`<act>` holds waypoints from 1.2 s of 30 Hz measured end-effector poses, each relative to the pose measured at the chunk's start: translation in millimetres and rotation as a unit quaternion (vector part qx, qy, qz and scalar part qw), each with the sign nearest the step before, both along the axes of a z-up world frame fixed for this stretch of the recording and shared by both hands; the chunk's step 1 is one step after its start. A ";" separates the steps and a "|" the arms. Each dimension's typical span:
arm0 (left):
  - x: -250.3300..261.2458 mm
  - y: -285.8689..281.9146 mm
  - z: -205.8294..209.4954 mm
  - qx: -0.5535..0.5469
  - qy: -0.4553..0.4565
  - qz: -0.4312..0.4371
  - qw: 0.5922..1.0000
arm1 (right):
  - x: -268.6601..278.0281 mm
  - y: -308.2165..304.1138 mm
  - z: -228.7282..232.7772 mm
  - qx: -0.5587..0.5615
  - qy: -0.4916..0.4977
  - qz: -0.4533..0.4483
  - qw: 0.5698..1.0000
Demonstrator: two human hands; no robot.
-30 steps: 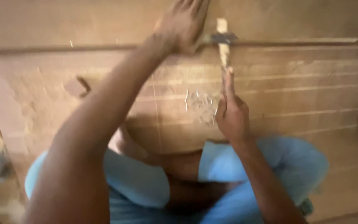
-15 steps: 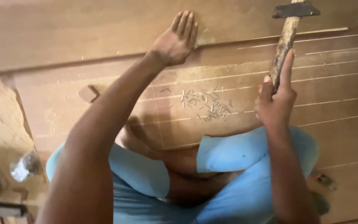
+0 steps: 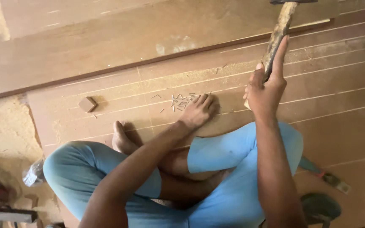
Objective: The person hammers nails into a wooden board while sitting on the floor, holding the board in place with one hand and using a hammer with the other. They move the board as they work and pick up nails from a small pile on the floor.
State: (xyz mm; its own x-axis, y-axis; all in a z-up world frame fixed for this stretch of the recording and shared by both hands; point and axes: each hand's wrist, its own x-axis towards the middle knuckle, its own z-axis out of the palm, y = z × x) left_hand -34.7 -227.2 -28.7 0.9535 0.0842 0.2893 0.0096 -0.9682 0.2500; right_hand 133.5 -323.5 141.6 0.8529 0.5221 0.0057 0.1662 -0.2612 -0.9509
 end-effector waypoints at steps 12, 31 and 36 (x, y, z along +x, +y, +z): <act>-6.5 -5.2 14.4 -0.041 0.139 0.145 0.979 | 15.5 -15.0 -25.1 0.084 0.004 0.014 0.996; 108.3 74.4 40.7 -0.450 -0.051 0.203 0.868 | 22.3 -5.0 -14.4 0.069 0.071 -0.022 0.995; 139.6 121.6 57.3 -0.464 -0.093 0.221 0.852 | 21.2 -1.6 -11.6 0.052 0.093 -0.033 0.994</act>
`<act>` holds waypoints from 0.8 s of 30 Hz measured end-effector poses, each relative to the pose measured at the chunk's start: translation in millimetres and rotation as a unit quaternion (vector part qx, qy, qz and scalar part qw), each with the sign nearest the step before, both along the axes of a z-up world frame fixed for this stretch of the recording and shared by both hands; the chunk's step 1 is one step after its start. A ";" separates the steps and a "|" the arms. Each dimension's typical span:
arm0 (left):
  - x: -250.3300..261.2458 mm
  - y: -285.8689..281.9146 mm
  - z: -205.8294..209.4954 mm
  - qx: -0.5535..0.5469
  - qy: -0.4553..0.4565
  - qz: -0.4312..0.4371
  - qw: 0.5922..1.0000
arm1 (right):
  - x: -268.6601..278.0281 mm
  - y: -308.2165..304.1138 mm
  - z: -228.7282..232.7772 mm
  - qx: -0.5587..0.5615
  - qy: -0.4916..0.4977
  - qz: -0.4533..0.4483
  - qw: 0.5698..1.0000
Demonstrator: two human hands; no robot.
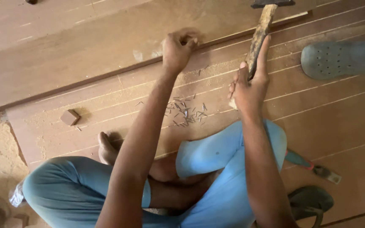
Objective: The person hammers nails into a wooden board while sitting on the floor, holding the board in place with one hand and using a hammer with the other. They move the board as they work and pick up nails from a small pile on the floor.
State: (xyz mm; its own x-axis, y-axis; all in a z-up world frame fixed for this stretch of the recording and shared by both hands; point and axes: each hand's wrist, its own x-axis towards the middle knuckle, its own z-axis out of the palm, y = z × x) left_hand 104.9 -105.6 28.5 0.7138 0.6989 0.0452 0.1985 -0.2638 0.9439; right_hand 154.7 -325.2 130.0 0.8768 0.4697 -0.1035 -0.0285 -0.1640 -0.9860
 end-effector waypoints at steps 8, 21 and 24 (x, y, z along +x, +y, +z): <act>-12.5 43.3 -6.2 -0.296 -0.078 -0.093 0.947 | 2.6 -1.7 -7.0 0.008 -0.001 0.012 1.000; 4.2 25.6 -15.5 0.125 0.024 -0.032 0.991 | 0.6 3.8 2.0 -0.004 0.055 -0.001 0.998; 2.1 25.7 -25.6 0.094 0.014 -0.029 0.995 | -0.2 4.6 -1.6 -0.016 0.049 -0.004 0.999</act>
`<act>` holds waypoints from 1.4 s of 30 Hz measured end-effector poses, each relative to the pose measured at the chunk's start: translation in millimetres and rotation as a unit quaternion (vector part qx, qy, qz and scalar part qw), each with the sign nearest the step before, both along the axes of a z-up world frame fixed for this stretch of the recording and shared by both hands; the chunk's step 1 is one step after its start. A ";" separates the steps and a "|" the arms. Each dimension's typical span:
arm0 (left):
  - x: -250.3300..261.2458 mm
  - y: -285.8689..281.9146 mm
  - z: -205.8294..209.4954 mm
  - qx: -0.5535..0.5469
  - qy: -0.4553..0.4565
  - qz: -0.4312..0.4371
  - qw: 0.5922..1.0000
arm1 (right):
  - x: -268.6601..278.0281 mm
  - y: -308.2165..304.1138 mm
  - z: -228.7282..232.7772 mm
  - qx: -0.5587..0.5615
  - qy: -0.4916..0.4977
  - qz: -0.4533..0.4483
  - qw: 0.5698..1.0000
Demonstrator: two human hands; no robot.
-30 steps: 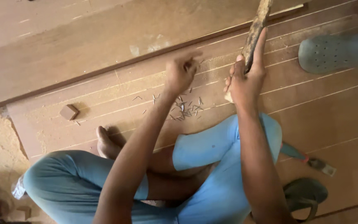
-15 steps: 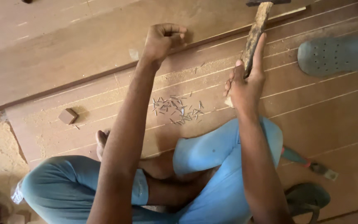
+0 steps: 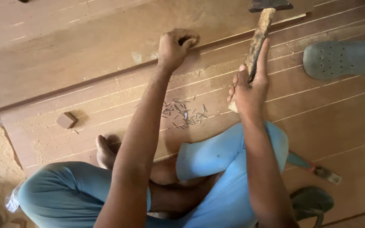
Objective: The person hammers nails into a wooden board while sitting on the floor, holding the board in place with one hand and using a hammer with the other. They move the board as they work and pick up nails from a small pile on the floor.
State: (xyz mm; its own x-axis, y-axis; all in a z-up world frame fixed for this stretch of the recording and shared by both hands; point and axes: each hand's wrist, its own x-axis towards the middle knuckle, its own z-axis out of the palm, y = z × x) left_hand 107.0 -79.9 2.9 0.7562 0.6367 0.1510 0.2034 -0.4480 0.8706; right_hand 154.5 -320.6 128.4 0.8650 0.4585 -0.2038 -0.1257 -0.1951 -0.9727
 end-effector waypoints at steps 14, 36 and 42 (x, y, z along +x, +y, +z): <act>-5.0 0.7 2.0 -0.008 -0.028 -0.031 0.999 | -7.4 4.1 -16.1 -0.041 -0.087 0.068 0.993; -6.4 -1.3 -17.9 0.064 -0.024 -0.024 0.997 | -40.9 4.5 -19.1 -0.231 -0.343 0.222 0.883; -2.8 0.8 -27.8 0.052 -0.001 -0.023 0.998 | -42.7 4.8 -23.9 -0.219 -0.372 0.229 0.872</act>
State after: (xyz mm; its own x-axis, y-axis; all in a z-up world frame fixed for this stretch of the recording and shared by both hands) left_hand 104.2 -79.1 -24.9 0.7834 0.5827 0.2162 0.1791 -0.5447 0.8193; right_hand 111.8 -315.8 104.5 0.5783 0.8104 0.0936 0.6976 -0.4318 -0.5717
